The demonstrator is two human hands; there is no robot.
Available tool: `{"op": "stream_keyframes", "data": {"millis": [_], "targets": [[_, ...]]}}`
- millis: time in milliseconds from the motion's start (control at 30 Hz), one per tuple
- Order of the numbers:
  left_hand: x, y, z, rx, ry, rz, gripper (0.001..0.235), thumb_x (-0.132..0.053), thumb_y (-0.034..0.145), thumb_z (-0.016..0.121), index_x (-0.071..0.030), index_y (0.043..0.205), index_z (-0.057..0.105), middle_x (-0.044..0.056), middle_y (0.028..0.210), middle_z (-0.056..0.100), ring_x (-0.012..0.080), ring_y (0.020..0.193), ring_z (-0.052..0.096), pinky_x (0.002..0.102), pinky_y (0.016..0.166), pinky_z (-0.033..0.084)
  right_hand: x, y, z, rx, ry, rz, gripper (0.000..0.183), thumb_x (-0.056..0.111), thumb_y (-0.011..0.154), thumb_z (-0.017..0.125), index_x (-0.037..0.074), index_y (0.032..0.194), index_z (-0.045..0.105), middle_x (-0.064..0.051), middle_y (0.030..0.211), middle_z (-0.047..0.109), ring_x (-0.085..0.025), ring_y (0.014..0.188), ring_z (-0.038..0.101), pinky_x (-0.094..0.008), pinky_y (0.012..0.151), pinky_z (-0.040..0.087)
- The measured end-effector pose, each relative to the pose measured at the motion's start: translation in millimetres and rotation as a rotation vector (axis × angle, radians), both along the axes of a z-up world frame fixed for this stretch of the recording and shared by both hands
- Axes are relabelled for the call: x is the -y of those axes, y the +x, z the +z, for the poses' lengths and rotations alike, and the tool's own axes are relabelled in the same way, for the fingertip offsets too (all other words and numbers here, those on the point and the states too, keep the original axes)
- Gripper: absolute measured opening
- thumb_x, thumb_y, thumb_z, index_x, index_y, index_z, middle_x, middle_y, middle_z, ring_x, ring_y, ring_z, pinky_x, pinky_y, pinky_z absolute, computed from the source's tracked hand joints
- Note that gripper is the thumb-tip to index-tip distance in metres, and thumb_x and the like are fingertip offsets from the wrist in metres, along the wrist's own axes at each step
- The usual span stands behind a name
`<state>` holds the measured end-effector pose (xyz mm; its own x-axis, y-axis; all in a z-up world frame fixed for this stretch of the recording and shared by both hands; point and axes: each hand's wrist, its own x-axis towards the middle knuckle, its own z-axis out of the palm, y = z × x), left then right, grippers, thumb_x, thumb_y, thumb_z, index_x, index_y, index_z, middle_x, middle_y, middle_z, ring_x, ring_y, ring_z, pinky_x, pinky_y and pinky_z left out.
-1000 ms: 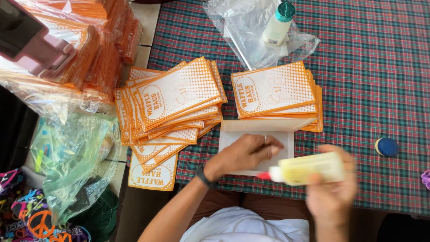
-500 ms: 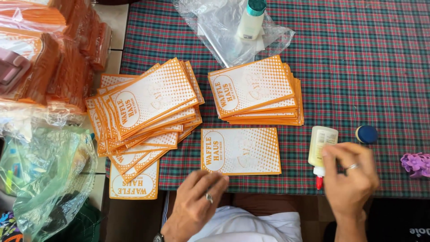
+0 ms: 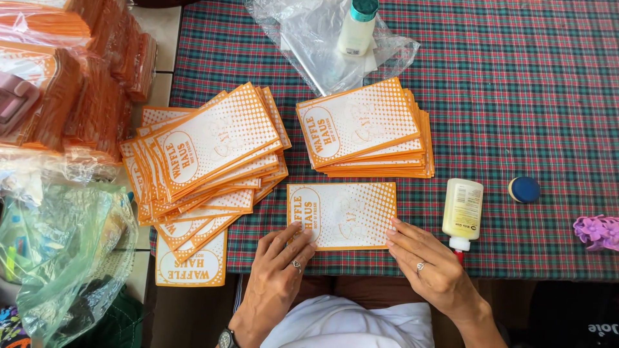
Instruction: Applying glue to paper sleeves and folding them to assemble packaging
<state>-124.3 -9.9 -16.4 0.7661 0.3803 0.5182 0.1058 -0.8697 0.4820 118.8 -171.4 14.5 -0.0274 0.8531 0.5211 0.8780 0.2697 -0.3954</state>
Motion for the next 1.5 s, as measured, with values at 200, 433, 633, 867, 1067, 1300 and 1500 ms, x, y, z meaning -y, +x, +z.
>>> {"op": "stream_keyframes", "data": {"millis": [200, 433, 633, 867, 1067, 1300, 1500], "targets": [[2.0, -2.0, -2.9, 0.01, 0.011, -0.003, 0.022, 0.0, 0.103, 0.053, 0.002, 0.118, 0.069, 0.017, 0.132, 0.068, 0.0396, 0.127, 0.063, 0.049, 0.096, 0.05, 1.5, -0.8, -2.6, 0.019, 0.012, -0.02, 0.022, -0.009, 0.084, 0.077, -0.007, 0.106, 0.072, -0.02, 0.116, 0.073, -0.039, 0.115, 0.072, -0.048, 0.101, 0.063], [2.6, -0.2, 0.0, 0.015, 0.021, 0.024, 0.019, 0.001, 0.102, 0.057, 0.001, 0.117, 0.068, 0.016, 0.13, 0.068, 0.0383, 0.125, 0.064, 0.048, 0.095, 0.05, 0.4, -0.2, -0.4, 0.034, 0.0, -0.032, 0.023, -0.008, 0.084, 0.078, -0.005, 0.106, 0.072, -0.018, 0.114, 0.074, -0.037, 0.113, 0.073, -0.046, 0.098, 0.064], [-2.4, 1.0, 11.0, 0.047, -0.005, 0.028, 0.015, -0.002, 0.097, 0.068, -0.001, 0.111, 0.071, 0.013, 0.125, 0.071, 0.0354, 0.12, 0.067, 0.045, 0.094, 0.051, -2.7, 0.2, 4.9, -0.047, -0.058, -0.04, 0.017, -0.005, 0.084, 0.076, -0.004, 0.1, 0.073, -0.017, 0.111, 0.074, -0.035, 0.112, 0.073, -0.044, 0.099, 0.062], [-4.6, -3.2, 12.7, 0.056, -0.034, -0.025, 0.017, -0.008, 0.098, 0.069, 0.0, 0.112, 0.072, 0.015, 0.129, 0.069, 0.0386, 0.126, 0.064, 0.048, 0.101, 0.051, -8.0, 6.4, 6.0, -0.162, -0.135, -0.079, 0.011, -0.002, 0.085, 0.075, -0.003, 0.096, 0.074, -0.011, 0.101, 0.075, -0.03, 0.107, 0.073, -0.038, 0.097, 0.061], [-4.9, -6.7, 7.5, 0.052, -0.024, -0.043, 0.019, -0.007, 0.098, 0.069, 0.001, 0.116, 0.071, 0.016, 0.133, 0.068, 0.0386, 0.129, 0.063, 0.05, 0.108, 0.051, -7.8, 20.9, 2.1, -0.076, -0.29, -0.058, 0.028, 0.006, 0.087, 0.073, 0.0, 0.114, 0.068, -0.013, 0.121, 0.066, -0.032, 0.122, 0.061, -0.044, 0.108, 0.053], [-5.3, -8.7, 9.2, 0.058, -0.058, -0.039, 0.02, -0.007, 0.098, 0.069, 0.001, 0.115, 0.072, 0.017, 0.133, 0.068, 0.0381, 0.13, 0.063, 0.05, 0.113, 0.049, -15.6, 40.1, 6.1, 0.294, -0.607, -0.111, 0.107, 0.037, 0.077, 0.08, 0.012, 0.164, 0.022, -0.001, 0.174, 0.02, -0.04, 0.162, 0.004, -0.055, 0.116, 0.027], [8.5, 19.7, 26.6, 0.047, 0.03, 0.293, 0.031, -0.031, 0.09, 0.08, -0.007, 0.08, 0.062, 0.008, 0.11, 0.068, 0.0357, 0.103, 0.063, 0.047, 0.078, 0.046, -16.7, 42.2, 7.6, 0.412, -0.584, -0.115, 0.107, 0.045, 0.078, 0.075, 0.013, 0.164, 0.022, -0.002, 0.174, 0.021, -0.043, 0.161, 0.005, -0.052, 0.119, 0.021]]}}
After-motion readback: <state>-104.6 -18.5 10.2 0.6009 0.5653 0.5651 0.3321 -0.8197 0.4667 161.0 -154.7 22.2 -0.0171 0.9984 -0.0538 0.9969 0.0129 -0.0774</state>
